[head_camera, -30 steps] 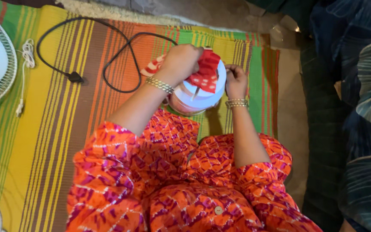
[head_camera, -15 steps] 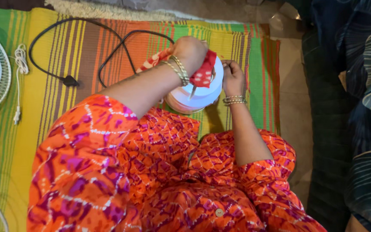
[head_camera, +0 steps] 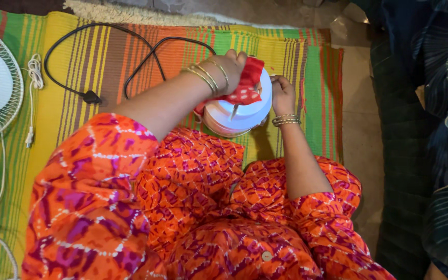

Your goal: The person cleans a white blender jar using a red and white cloth and a screwdriver. They wipe the inside and outside of the jar, use the screwdriver to scrape the bottom, and then wipe the exterior again.

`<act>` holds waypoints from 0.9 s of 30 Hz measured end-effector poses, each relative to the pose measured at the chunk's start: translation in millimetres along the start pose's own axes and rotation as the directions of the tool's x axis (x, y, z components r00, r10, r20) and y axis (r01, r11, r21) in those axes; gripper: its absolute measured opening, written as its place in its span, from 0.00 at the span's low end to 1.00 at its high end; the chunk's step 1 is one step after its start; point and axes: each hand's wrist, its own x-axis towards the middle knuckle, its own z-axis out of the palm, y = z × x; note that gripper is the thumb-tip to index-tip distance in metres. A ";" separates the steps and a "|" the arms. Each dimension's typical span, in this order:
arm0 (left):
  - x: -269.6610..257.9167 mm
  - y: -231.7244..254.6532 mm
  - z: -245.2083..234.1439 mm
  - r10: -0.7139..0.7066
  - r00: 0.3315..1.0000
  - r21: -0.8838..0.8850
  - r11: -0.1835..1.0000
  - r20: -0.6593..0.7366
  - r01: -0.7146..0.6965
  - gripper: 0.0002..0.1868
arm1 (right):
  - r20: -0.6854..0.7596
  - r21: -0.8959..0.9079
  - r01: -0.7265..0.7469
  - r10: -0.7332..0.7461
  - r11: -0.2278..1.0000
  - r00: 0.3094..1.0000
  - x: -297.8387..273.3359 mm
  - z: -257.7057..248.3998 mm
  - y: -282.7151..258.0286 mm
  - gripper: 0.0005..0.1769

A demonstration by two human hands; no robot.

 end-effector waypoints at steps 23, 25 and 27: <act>21.4 -2.4 -20.0 0.292 0.946 0.333 0.914 -0.140 -0.232 0.16 | 0.135 -0.021 0.290 -0.285 0.957 0.949 -22.9 31.0 -27.1 0.16; 20.3 8.0 -33.4 0.338 0.938 0.299 0.905 -0.075 -0.302 0.16 | 0.123 -0.158 0.301 -0.284 0.940 0.951 -23.6 26.3 -22.1 0.16; 19.4 21.1 -44.4 0.348 0.938 0.239 0.910 0.007 -0.339 0.16 | 0.112 -0.230 0.296 -0.277 0.927 0.954 -22.8 20.8 -9.4 0.16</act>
